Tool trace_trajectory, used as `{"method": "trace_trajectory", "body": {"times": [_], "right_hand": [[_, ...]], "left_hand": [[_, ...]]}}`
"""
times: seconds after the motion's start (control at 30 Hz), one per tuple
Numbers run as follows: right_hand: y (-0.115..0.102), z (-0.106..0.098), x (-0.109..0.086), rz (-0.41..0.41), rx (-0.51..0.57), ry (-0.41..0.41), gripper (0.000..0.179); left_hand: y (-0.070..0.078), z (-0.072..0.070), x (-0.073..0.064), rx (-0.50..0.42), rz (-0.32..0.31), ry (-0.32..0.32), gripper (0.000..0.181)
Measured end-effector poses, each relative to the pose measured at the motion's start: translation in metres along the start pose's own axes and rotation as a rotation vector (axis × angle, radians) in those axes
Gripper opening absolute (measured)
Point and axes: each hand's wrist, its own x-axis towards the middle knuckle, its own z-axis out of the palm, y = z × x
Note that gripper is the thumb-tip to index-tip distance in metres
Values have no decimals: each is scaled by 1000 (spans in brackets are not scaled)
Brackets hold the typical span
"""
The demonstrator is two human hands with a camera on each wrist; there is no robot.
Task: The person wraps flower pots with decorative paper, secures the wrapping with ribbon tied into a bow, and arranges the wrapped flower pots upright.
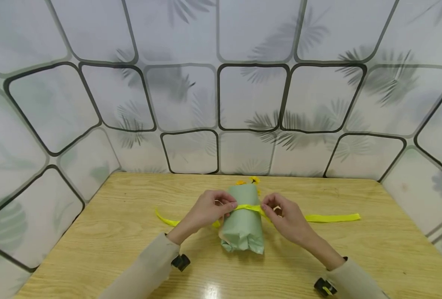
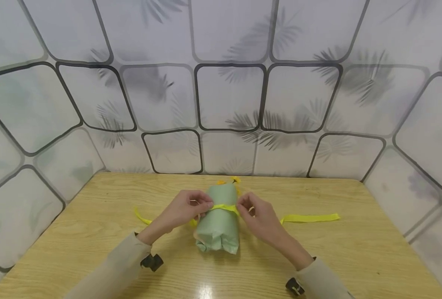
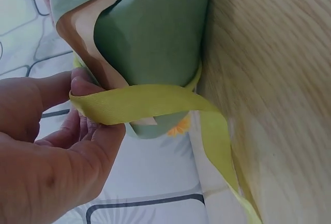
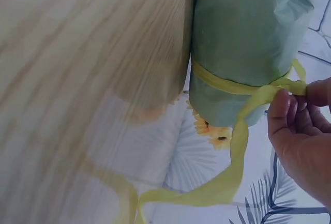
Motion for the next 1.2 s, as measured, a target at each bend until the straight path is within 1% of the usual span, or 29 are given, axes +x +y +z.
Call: {"method": "trace_trajectory", "body": {"times": [0.2, 0.3, 0.43, 0.57, 0.67, 0.7, 0.77, 0.87, 0.93, 1.03, 1.13, 1.2], "right_hand": [[2, -5, -6, -45, -146, -68, 12], [3, -7, -7, -42, -199, -94, 17], [4, -9, -9, -11, -215, -127, 18], [5, -11, -11, 31, -174, -149, 14], [5, -11, -14, 60, -127, -136, 4], [6, -10, -15, 65, -119, -127, 5], [7, -9, -17, 55, -118, -108, 13], [8, -8, -18, -1, -159, -74, 19], [8, -7, -18, -43, -193, -51, 17], [6, -7, -16, -70, -230, -15, 17], [2, -8, -15, -36, -216, 7, 16], [-2, -10, -14, 6, -169, 6, 14]], "left_hand": [[-6, -5, -3, 48, 34, 28, 12], [-8, -6, -3, 97, 64, 29, 11], [-8, -7, -5, 167, 93, 36, 10], [-7, -8, -7, 204, 96, 36, 11], [-7, -9, -10, 231, 96, 31, 10], [-7, -9, -11, 248, 99, 31, 10], [-8, -10, -13, 268, 97, 36, 9], [-10, -12, -15, 284, 109, 43, 10], [-12, -13, -16, 287, 120, 41, 10], [-14, -14, -16, 290, 119, 39, 10], [-15, -14, -16, 289, 105, 37, 10], [-15, -14, -17, 289, 97, 38, 10]]}}
